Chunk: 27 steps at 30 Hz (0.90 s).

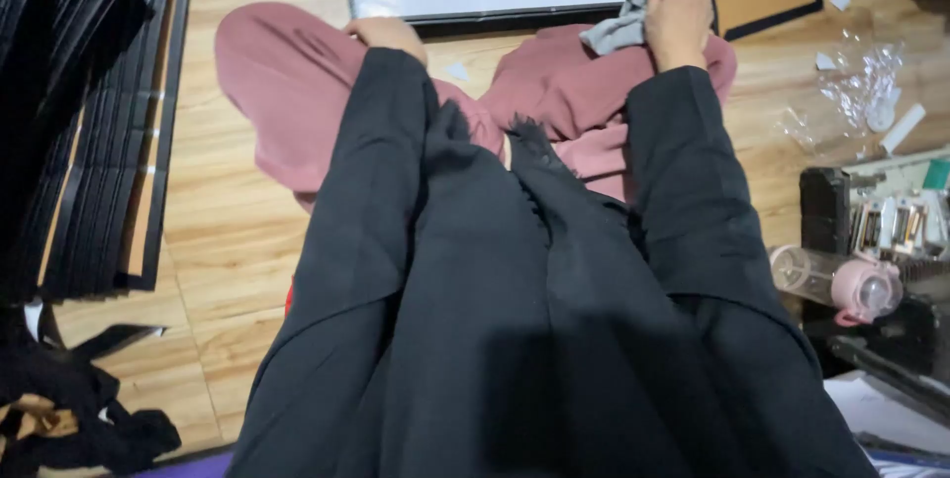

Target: The person sits on the floor and wipes a white board with a cloth. They then pick up a cardboard frame, apply black tape to the edges, and use a green tool to smooth the tape. The person repeats this process on multiple frames.

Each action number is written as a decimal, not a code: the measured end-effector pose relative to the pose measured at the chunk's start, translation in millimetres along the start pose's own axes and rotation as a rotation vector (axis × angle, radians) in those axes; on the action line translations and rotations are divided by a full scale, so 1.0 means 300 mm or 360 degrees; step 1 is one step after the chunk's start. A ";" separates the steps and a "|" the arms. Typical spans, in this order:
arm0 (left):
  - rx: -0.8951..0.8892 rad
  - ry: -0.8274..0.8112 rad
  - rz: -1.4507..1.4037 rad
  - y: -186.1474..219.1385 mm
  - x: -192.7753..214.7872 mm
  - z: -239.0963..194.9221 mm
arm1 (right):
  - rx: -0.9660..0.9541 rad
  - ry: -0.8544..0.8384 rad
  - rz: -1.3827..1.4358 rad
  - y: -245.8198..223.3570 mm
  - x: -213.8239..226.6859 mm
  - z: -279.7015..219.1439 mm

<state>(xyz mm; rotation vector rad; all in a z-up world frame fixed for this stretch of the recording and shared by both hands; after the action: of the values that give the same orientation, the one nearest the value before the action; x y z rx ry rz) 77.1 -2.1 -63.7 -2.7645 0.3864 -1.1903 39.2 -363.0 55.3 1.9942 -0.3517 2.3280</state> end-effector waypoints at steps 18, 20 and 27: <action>-0.0063 0.0751 -0.1172 -0.405 0.129 0.244 | -0.0168 0.0928 0.0714 0.042 -0.159 0.208; -0.0127 0.0729 -0.1419 -0.383 0.035 0.362 | -0.0205 0.0623 0.0722 0.012 -0.259 0.186; -0.0263 0.0366 -0.1823 -0.329 0.102 0.243 | -0.0064 -0.0102 0.0099 -0.154 -0.389 0.134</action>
<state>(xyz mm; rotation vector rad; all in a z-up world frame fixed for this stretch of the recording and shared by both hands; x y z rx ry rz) 168.8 84.2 -73.0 -2.9662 -1.3182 -1.6713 106.0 -314.1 -47.2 2.0723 -0.4670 2.2770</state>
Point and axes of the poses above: each hand's wrist, its own z-axis towards the middle knuckle, its own x-axis out of the back of the hand, y = z × x, the point moved 10 cm from there along z, towards the middle knuckle, and after that the axes turned 4 degrees about -y, right-handed, at the moved point
